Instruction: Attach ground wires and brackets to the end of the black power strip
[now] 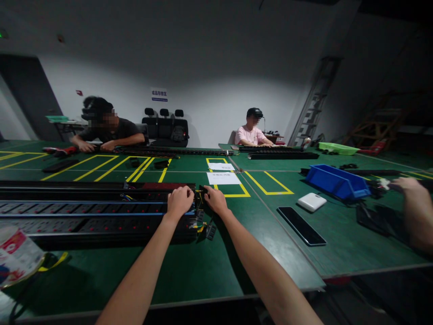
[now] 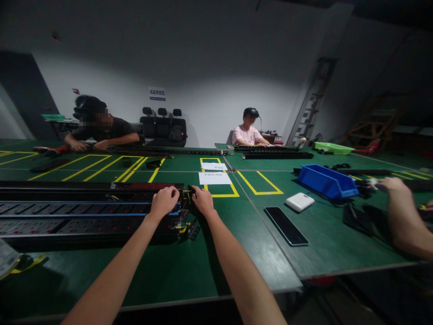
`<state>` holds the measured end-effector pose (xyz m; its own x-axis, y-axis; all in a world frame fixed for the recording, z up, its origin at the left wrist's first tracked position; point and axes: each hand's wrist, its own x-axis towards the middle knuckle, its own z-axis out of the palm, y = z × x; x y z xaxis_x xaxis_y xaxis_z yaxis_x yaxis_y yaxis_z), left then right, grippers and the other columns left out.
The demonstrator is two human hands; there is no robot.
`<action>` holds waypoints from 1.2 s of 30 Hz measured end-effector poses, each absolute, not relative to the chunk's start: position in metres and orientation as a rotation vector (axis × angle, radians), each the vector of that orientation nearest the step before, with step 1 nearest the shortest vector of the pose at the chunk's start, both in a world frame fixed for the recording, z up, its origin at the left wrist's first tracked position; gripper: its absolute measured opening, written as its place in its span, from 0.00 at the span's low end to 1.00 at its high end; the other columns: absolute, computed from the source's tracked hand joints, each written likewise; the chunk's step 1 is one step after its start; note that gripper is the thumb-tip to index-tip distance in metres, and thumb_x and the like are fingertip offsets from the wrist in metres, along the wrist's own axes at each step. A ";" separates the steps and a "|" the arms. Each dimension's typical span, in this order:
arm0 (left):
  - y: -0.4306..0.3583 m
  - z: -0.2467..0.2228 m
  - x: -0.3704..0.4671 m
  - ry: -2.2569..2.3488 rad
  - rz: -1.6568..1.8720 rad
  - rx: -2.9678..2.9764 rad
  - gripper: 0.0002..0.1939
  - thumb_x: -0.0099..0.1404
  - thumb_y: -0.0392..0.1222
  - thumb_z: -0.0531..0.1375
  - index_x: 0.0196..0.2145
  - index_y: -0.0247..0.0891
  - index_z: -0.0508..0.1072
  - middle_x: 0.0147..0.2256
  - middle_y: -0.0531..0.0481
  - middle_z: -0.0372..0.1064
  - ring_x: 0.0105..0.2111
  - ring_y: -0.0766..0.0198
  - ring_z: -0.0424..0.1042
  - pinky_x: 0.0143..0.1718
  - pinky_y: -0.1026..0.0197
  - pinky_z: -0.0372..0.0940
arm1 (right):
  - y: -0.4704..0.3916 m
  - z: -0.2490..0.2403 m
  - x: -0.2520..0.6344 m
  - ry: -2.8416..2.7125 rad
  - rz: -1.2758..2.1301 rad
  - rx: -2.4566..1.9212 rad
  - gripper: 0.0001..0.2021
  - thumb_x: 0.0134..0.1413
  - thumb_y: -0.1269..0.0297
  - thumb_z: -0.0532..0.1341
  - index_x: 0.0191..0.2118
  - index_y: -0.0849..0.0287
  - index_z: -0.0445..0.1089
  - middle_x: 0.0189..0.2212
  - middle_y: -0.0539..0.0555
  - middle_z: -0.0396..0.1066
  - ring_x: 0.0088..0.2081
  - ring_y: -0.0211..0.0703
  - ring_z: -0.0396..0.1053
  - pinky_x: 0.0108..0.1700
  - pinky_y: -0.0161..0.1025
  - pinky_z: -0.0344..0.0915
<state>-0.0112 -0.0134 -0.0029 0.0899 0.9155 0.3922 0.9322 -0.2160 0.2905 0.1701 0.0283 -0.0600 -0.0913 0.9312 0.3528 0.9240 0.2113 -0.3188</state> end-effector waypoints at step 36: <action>-0.018 -0.001 -0.006 -2.016 -0.735 -2.280 0.14 0.69 0.46 0.51 0.39 0.41 0.75 0.42 0.43 0.75 0.45 0.51 0.71 0.49 0.50 0.63 | 0.041 -0.061 0.157 -2.086 0.023 -1.722 0.21 0.69 0.49 0.50 0.50 0.58 0.72 0.44 0.59 0.74 0.45 0.47 0.70 0.43 0.37 0.61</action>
